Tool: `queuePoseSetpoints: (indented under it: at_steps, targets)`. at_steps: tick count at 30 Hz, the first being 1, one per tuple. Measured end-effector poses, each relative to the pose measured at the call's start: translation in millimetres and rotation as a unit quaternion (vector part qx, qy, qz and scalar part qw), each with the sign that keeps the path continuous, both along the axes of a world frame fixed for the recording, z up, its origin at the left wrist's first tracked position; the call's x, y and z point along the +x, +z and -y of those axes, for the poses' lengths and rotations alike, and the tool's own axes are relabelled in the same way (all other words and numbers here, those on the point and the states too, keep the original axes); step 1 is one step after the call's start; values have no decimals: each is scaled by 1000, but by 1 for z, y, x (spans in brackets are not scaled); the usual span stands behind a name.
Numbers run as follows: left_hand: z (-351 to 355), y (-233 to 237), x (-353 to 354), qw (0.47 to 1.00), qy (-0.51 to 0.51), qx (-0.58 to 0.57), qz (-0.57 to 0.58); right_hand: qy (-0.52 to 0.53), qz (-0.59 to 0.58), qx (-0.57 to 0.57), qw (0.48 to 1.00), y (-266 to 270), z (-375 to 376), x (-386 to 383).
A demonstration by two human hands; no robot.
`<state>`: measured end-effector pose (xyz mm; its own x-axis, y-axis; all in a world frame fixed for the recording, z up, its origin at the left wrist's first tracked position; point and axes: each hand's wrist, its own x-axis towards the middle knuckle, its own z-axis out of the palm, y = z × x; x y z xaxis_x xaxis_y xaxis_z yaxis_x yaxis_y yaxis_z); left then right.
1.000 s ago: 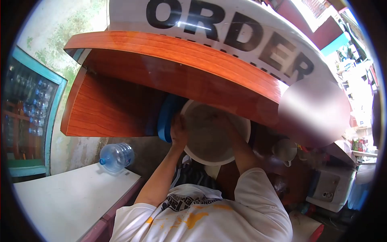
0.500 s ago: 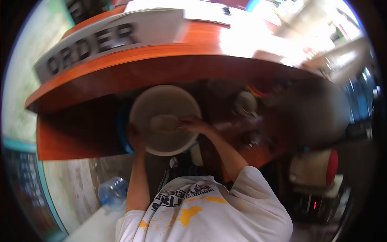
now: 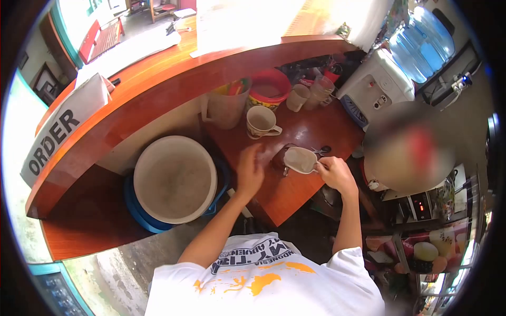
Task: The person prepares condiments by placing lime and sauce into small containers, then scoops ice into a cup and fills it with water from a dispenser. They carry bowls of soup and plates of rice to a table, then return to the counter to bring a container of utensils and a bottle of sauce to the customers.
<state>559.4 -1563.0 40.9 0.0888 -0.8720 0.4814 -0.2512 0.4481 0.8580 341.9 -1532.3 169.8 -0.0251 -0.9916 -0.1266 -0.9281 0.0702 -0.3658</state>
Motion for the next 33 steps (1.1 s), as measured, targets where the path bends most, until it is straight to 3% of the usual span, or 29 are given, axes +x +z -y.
queuePoseSetpoints:
  at_steps: [3,9,12,27,33]
  targets:
    - [11,5,-45,995,-94,37,-24,-52,-99,-3,994,3,4,-4]
    - [27,-1,-66,994,-88,-13,69,-14,-200,-65,977,1,7,14]
    - [29,-7,-63,989,-123,64,44,-8,-234,-57,970,10,7,19]
    - [15,-10,-66,988,-52,-2,148,-13,-228,-58,972,16,-5,4]
    - [-4,1,-45,993,14,-1,118,-52,-211,-88,972,35,-20,-4]
